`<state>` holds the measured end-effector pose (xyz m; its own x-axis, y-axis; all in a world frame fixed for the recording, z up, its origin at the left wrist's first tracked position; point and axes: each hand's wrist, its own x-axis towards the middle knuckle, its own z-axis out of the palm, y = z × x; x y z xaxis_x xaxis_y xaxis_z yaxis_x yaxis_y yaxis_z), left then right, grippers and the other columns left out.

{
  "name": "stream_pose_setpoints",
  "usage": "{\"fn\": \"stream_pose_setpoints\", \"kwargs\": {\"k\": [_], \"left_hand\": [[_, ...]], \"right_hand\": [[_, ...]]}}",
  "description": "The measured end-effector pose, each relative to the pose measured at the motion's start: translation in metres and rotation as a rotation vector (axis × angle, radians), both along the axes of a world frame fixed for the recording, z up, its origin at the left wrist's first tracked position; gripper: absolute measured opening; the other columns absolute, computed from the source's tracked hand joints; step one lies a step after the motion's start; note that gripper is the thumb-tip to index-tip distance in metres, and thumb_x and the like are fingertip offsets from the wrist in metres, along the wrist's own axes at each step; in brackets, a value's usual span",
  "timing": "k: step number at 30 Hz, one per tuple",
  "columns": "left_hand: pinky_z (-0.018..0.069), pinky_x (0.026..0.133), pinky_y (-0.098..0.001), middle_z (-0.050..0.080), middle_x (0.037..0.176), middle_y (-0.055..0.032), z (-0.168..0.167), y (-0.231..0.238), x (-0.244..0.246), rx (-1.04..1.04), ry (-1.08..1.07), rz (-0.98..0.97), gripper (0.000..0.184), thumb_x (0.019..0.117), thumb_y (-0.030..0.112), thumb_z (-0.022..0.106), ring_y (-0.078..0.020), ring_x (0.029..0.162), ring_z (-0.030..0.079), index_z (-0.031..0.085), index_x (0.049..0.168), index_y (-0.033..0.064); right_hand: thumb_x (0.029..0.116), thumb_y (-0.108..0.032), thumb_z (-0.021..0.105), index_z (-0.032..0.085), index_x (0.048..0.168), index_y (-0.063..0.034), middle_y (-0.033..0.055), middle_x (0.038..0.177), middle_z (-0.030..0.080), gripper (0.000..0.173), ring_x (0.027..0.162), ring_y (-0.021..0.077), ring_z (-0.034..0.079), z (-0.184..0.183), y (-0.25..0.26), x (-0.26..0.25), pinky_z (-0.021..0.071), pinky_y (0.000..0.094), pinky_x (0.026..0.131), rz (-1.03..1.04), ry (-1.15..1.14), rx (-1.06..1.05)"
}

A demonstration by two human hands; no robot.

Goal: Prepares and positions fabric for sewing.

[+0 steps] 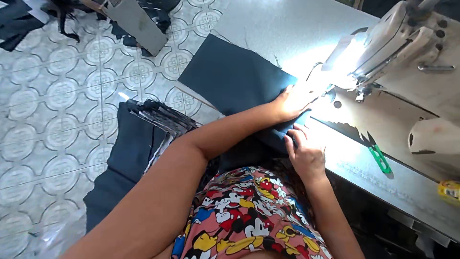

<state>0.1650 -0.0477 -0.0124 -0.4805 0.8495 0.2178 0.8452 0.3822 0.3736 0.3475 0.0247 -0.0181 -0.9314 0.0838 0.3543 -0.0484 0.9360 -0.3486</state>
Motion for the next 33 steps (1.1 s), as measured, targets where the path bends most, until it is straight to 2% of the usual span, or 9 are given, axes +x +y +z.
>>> {"fn": "stream_pose_setpoints", "kwargs": {"k": [5,11,18,20,22,24,27,31,33], "left_hand": [[0.0457,0.099,-0.0548,0.061,0.143,-0.0083,-0.008,-0.002,0.028,0.03,0.025,0.012,0.054,0.1006,0.049,0.052,-0.0337,0.136,0.052,0.06,0.143,0.017],[0.0424,0.103,-0.0561,0.059,0.144,-0.0121,-0.013,0.015,0.015,0.035,0.045,0.042,0.058,0.1012,0.056,0.045,-0.036,0.137,0.05,0.063,0.142,0.0191],[0.0475,0.102,-0.0546,0.065,0.135,-0.0155,0.012,-0.002,0.009,0.09,-0.01,-0.005,0.04,0.1022,0.034,0.057,-0.0362,0.13,0.056,0.069,0.133,0.0125],[0.0478,0.106,-0.0514,0.065,0.132,-0.0178,0.032,-0.032,0.0,0.101,0.016,0.036,0.031,0.1009,0.028,0.061,-0.0349,0.131,0.056,0.074,0.121,0.0079],[0.0445,0.111,-0.0473,0.059,0.142,-0.0112,0.025,-0.081,-0.022,0.162,0.107,0.083,0.029,0.1028,0.031,0.059,-0.0288,0.139,0.05,0.071,0.125,0.0186],[0.0445,0.113,-0.0452,0.059,0.145,-0.0119,0.042,-0.142,-0.029,0.17,0.122,0.196,0.029,0.1022,0.024,0.06,-0.029,0.138,0.052,0.07,0.129,0.0189],[0.0419,0.115,-0.0447,0.053,0.15,-0.0167,0.093,-0.234,-0.001,-0.015,-0.03,0.606,0.034,0.1024,0.011,0.058,-0.0317,0.14,0.05,0.065,0.136,0.0089],[0.0448,0.112,-0.0496,0.056,0.145,-0.0208,0.077,-0.36,0.041,-0.089,-0.035,1.107,0.033,0.0997,0.009,0.06,-0.0358,0.134,0.055,0.066,0.132,0.0049],[0.0471,0.108,-0.0531,0.06,0.137,-0.0226,0.063,-0.399,0.071,-0.145,-0.117,1.267,0.029,0.0996,0.009,0.061,-0.0376,0.128,0.058,0.067,0.127,0.0019]], "right_hand": [[0.0997,-0.036,0.059,0.077,0.094,-0.0143,0.0063,0.113,0.076,0.029,0.123,0.0319,0.064,-0.014,0.001,0.017,0.0502,0.0516,0.096,0.034,0.076,-0.041],[0.1022,-0.035,0.055,0.077,0.097,-0.0139,0.0072,0.121,0.074,0.031,0.128,0.0319,0.06,-0.012,0.011,0.006,0.0459,0.0521,0.103,-0.025,0.069,-0.1],[0.1042,-0.03,0.055,0.078,0.102,-0.0098,0.0101,0.128,0.071,0.031,0.124,0.0241,0.062,-0.017,0.021,0.011,0.0472,0.0443,0.106,-0.024,0.127,-0.395],[0.1074,-0.031,0.05,0.077,0.103,-0.0072,0.0114,0.126,0.071,0.037,0.123,0.0235,0.062,-0.018,0.024,0.013,0.0471,0.0426,0.105,-0.009,0.164,-0.496],[0.1093,-0.031,0.045,0.075,0.102,-0.0055,0.0115,0.123,0.072,0.041,0.121,0.0228,0.063,-0.019,0.026,0.014,0.0481,0.0411,0.104,-0.013,0.192,-0.564],[0.1094,-0.026,0.044,0.075,0.102,-0.0021,0.013,0.118,0.074,0.04,0.119,0.0227,0.065,-0.019,0.028,0.015,0.0491,0.0402,0.104,-0.017,0.188,-0.609],[0.1089,-0.017,0.041,0.071,0.103,0.0092,0.0213,0.113,0.072,0.04,0.117,0.024,0.067,-0.014,0.029,0.015,0.051,0.0387,0.105,0.078,0.176,-0.642],[0.1061,0.0,0.04,0.068,0.101,0.0162,0.0238,0.114,0.071,0.033,0.12,0.0217,0.066,-0.013,0.027,0.011,0.0501,0.0338,0.108,0.141,0.2,-0.65],[0.1051,0.002,0.04,0.067,0.101,0.0157,0.0167,0.113,0.072,0.03,0.121,0.0148,0.065,-0.013,0.024,0.009,0.0496,0.0306,0.108,0.128,0.184,-0.728]]}}
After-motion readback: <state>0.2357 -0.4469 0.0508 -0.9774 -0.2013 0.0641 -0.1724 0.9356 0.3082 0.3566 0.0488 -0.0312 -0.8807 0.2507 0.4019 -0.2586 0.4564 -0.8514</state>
